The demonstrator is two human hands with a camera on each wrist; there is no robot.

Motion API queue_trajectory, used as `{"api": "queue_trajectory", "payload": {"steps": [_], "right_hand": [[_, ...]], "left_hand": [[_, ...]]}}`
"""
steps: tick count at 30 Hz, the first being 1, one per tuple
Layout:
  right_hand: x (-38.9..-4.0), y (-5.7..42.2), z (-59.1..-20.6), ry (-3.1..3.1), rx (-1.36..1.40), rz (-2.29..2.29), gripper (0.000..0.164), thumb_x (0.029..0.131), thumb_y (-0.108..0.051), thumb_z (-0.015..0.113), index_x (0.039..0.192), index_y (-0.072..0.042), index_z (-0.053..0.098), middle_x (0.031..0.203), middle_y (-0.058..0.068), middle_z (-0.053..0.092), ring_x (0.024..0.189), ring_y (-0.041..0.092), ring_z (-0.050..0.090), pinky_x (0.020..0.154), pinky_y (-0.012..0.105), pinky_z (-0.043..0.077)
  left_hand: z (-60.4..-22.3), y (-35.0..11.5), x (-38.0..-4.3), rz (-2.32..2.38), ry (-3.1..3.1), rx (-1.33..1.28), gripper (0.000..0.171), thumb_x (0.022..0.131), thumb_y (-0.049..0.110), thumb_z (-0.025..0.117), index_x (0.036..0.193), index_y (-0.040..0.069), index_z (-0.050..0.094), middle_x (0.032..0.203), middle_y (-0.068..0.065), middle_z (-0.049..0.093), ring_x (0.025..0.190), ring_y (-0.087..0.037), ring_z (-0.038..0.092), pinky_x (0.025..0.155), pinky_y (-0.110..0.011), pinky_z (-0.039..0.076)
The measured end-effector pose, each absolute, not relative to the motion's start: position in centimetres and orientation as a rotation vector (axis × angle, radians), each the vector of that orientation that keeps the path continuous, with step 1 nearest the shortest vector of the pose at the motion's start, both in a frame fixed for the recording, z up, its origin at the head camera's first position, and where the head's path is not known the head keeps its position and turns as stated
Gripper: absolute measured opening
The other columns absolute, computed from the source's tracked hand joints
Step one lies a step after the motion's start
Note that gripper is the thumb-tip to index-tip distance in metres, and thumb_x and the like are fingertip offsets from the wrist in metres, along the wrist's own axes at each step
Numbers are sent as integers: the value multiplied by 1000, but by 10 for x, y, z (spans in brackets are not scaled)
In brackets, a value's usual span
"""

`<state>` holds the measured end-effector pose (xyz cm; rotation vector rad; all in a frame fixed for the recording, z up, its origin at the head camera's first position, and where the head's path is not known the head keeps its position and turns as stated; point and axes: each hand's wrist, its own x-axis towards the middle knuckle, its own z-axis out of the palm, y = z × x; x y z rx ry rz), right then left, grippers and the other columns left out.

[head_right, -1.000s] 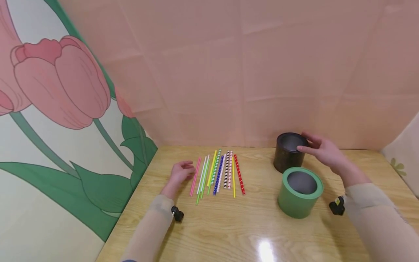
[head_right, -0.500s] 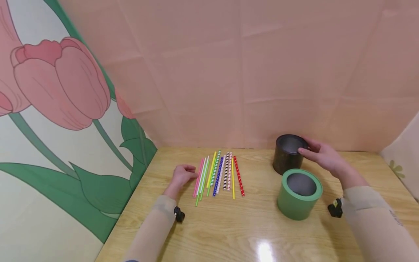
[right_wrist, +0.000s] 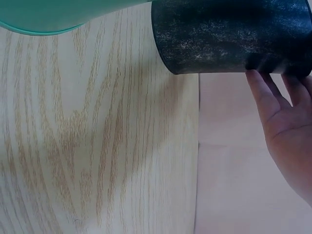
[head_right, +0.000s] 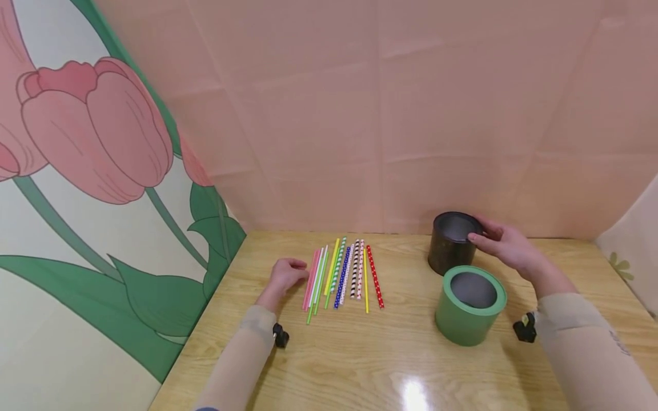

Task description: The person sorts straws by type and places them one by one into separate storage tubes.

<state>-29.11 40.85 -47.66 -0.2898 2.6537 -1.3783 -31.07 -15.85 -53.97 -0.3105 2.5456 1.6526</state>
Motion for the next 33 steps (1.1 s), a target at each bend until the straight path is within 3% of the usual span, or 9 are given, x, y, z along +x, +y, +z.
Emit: {"api": "queue_trajectory", "payload": {"steps": [3,6,8,10,13,20,26,33], "right_hand": [[-291,408,-475,2655,-286,-1372,80,113,-36,56,170,-3,11,165,39,28,111,-21,46,84,8,50],[-291,408,-473,2657,-281,-1359,80,113,-36,55,170,-3,9,165,39,27,134,12,57,84,6,48],[-291,410,-475,2649,-282,-1366,81,113,-36,56,170,-3,10,165,38,27,134,14,59,84,7,49],[-290,411,-477,2636,-282,-1378,81,113,-37,56,170,-4,10,165,38,27,130,9,60,84,8,50],[-287,414,-481,2624,-296,-1401,81,113,-37,56,170,-4,11,166,37,28,108,-23,46,86,11,52],[-280,415,-480,2601,-294,-1426,79,115,-33,52,168,3,7,162,43,26,108,-18,53,87,14,55],[-286,413,-475,2631,-278,-1402,79,114,-37,53,169,2,10,161,39,33,108,-16,56,87,13,54],[-286,404,-473,2524,-326,-1534,79,114,-26,55,169,1,5,166,43,18,110,-16,57,91,19,60]], "left_hand": [[-538,-159,-311,1649,2553,-305,35,83,-2,87,116,0,75,108,-12,72,96,-25,70,85,-34,64],[-538,-159,-314,1622,2557,-318,39,81,0,90,117,1,75,108,-11,71,95,-24,70,85,-35,64],[-540,-159,-316,1589,2568,-315,41,79,1,92,116,2,75,108,-10,71,95,-24,69,86,-35,63],[-543,-160,-317,1578,2558,-312,43,78,0,92,116,3,75,107,-10,70,96,-24,68,86,-35,63],[-546,-160,-315,1580,2552,-284,41,78,-4,90,116,1,75,106,-10,70,95,-24,68,83,-34,64],[-545,-158,-315,1565,2530,-275,41,76,-9,89,114,-1,75,99,-10,70,84,-21,70,74,-29,65],[-536,-162,-316,1571,2528,-247,37,77,-11,89,111,-6,74,95,-14,72,74,-21,73,67,-29,65],[-532,-172,-313,1537,2448,-258,41,78,-14,84,116,-4,74,98,-14,71,77,-22,72,69,-30,66]]}}
